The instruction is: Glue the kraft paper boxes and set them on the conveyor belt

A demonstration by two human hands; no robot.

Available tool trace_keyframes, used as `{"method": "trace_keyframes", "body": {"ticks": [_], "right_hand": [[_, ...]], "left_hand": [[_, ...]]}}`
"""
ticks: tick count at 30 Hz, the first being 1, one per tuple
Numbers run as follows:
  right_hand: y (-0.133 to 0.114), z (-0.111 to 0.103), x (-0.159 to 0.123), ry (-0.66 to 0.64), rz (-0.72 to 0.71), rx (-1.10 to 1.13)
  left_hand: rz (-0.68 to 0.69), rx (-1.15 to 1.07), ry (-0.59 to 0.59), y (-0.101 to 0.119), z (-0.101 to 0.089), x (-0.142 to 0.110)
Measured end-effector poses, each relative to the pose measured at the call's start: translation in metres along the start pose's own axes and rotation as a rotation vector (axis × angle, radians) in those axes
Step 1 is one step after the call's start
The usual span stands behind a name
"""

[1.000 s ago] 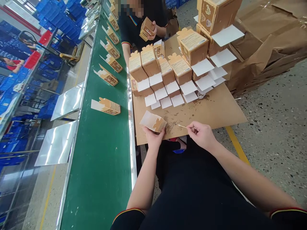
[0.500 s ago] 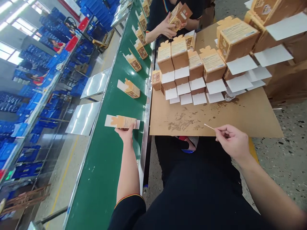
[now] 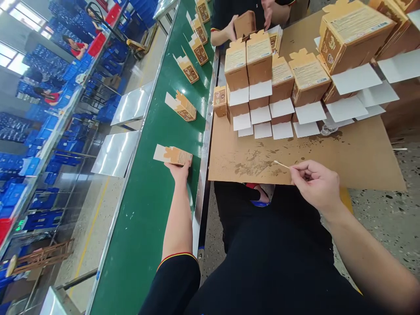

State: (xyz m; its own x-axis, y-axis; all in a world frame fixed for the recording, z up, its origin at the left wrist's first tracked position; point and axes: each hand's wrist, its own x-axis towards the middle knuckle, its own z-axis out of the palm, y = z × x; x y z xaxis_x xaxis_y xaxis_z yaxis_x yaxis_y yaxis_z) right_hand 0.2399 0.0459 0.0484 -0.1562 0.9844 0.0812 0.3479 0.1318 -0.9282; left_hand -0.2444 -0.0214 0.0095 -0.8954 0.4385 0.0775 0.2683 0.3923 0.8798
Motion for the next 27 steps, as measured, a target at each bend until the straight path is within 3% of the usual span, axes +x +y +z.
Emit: {"method": "trace_keyframes", "body": {"ticks": [5, 8, 10, 11, 13, 16, 19, 21, 24, 27], "right_hand": [[-0.010, 0.008, 0.008, -0.038, -0.033, 0.023], [-0.003, -0.016, -0.001, 0.043, -0.007, -0.007], [0.008, -0.038, -0.012, 0.149, 0.047, -0.037], [0.014, -0.048, -0.018, 0.199, 0.080, -0.050], [0.023, -0.063, -0.028, 0.273, 0.141, -0.072], [0.025, -0.070, -0.033, 0.282, 0.180, -0.069], [0.016, -0.064, -0.034, 0.254, 0.167, -0.032], [0.009, -0.059, -0.037, 0.256, 0.152, -0.028], [0.003, -0.056, -0.047, 0.271, 0.152, -0.033], [0.004, -0.060, -0.058, 0.312, 0.167, -0.045]], "left_hand": [[0.005, -0.026, -0.059, 0.010, 0.007, -0.003], [0.104, 0.041, 0.135, 0.004, 0.003, -0.027], [0.263, 0.045, 0.267, -0.001, 0.002, -0.042], [0.347, 0.006, 0.275, 0.000, 0.005, -0.045], [0.450, -0.118, 0.169, 0.014, 0.023, -0.041], [0.369, -0.216, -0.094, 0.063, 0.079, -0.010], [0.250, -0.070, -0.319, 0.119, 0.144, 0.027], [0.305, 0.072, -0.428, 0.146, 0.177, 0.042], [0.478, 0.233, -0.572, 0.163, 0.204, 0.049], [0.601, 0.300, -0.684, 0.159, 0.209, 0.050]]}}
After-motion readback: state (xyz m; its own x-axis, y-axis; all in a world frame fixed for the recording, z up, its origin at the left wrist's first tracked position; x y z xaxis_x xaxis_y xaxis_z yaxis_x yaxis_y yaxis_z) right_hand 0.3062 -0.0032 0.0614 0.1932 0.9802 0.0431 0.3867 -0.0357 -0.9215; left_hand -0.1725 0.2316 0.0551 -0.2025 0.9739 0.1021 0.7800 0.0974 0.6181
